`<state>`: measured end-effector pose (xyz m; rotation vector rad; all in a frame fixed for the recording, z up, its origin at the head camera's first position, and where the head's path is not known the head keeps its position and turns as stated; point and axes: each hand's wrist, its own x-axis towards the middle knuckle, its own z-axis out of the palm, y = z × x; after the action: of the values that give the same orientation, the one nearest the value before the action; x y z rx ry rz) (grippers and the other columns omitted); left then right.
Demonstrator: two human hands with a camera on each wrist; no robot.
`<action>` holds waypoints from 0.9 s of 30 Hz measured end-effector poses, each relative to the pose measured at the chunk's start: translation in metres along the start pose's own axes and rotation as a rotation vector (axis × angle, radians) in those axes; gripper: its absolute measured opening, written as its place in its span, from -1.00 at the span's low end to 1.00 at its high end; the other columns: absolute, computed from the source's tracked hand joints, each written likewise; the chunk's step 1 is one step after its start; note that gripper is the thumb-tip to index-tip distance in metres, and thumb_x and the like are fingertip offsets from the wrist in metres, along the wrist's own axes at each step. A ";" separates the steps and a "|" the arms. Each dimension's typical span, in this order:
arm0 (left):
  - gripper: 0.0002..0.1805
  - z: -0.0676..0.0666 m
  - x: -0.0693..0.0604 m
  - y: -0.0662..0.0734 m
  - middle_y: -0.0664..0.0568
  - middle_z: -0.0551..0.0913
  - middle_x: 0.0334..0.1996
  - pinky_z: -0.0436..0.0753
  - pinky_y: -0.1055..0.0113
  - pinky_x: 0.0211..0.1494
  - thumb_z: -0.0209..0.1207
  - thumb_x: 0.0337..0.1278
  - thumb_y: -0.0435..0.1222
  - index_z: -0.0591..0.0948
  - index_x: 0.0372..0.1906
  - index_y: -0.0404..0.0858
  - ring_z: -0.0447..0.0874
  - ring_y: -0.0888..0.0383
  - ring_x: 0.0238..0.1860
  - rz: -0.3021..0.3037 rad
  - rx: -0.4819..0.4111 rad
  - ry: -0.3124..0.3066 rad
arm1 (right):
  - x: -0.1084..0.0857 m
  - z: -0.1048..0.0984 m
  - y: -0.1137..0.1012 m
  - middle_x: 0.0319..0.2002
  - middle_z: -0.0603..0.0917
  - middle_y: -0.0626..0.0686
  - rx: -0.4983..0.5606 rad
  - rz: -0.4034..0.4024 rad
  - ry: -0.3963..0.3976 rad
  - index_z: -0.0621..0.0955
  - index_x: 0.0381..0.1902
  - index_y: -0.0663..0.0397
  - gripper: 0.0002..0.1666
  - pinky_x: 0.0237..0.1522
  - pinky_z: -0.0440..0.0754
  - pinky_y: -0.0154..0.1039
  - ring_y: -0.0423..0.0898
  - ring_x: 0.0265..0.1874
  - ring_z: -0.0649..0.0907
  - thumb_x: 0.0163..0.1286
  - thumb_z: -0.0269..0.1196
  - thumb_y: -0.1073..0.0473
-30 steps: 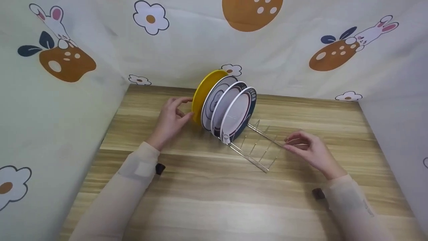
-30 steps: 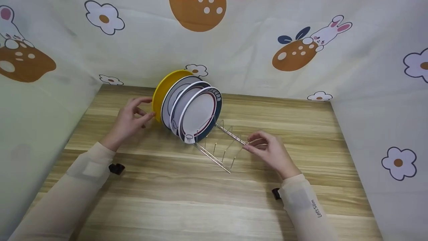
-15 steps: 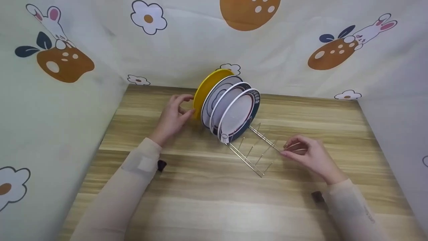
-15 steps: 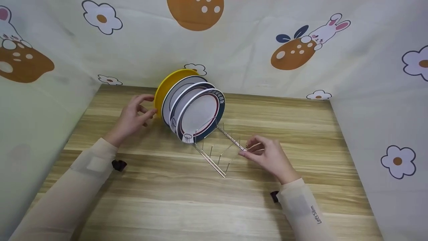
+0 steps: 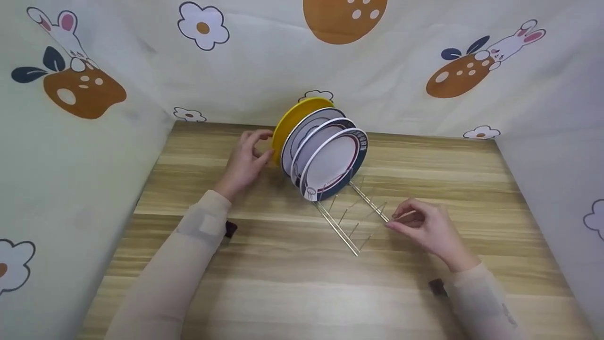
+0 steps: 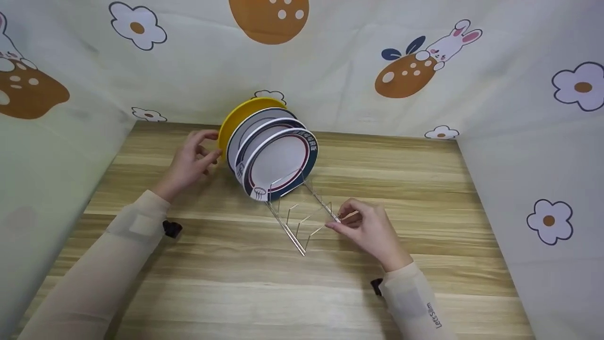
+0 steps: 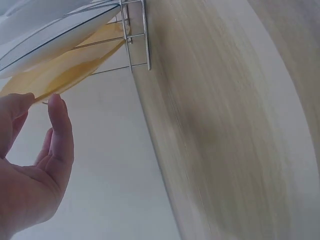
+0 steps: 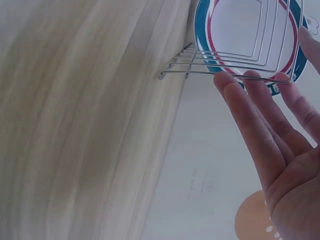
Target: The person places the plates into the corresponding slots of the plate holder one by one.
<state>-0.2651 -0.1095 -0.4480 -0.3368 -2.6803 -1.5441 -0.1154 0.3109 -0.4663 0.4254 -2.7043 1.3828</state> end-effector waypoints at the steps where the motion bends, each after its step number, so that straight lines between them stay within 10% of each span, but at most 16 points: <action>1: -0.55 0.002 0.001 -0.001 -0.06 0.41 0.27 0.74 0.28 -0.18 0.23 0.44 -0.27 0.51 0.35 0.04 0.65 -0.07 -0.21 -0.002 -0.005 -0.003 | -0.001 0.001 -0.001 -0.34 0.81 -0.07 -0.010 0.000 -0.006 0.71 -0.31 0.03 -0.73 -0.28 0.81 -0.28 -0.15 -0.35 0.83 0.12 0.60 0.12; 27: -0.54 0.013 0.025 0.003 0.01 0.34 0.36 0.73 0.28 -0.10 0.13 0.53 -0.24 0.47 0.42 0.08 0.65 0.05 -0.12 -0.077 -0.006 -0.013 | -0.012 0.018 -0.010 -0.23 0.84 0.10 0.118 -0.316 -0.285 0.77 -0.13 0.12 -0.73 -0.23 0.79 -0.33 -0.05 -0.32 0.83 0.23 0.43 0.47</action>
<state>-0.2877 -0.0924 -0.4489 -0.2479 -2.7304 -1.5750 -0.1001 0.2934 -0.4713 1.0843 -2.6091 1.4876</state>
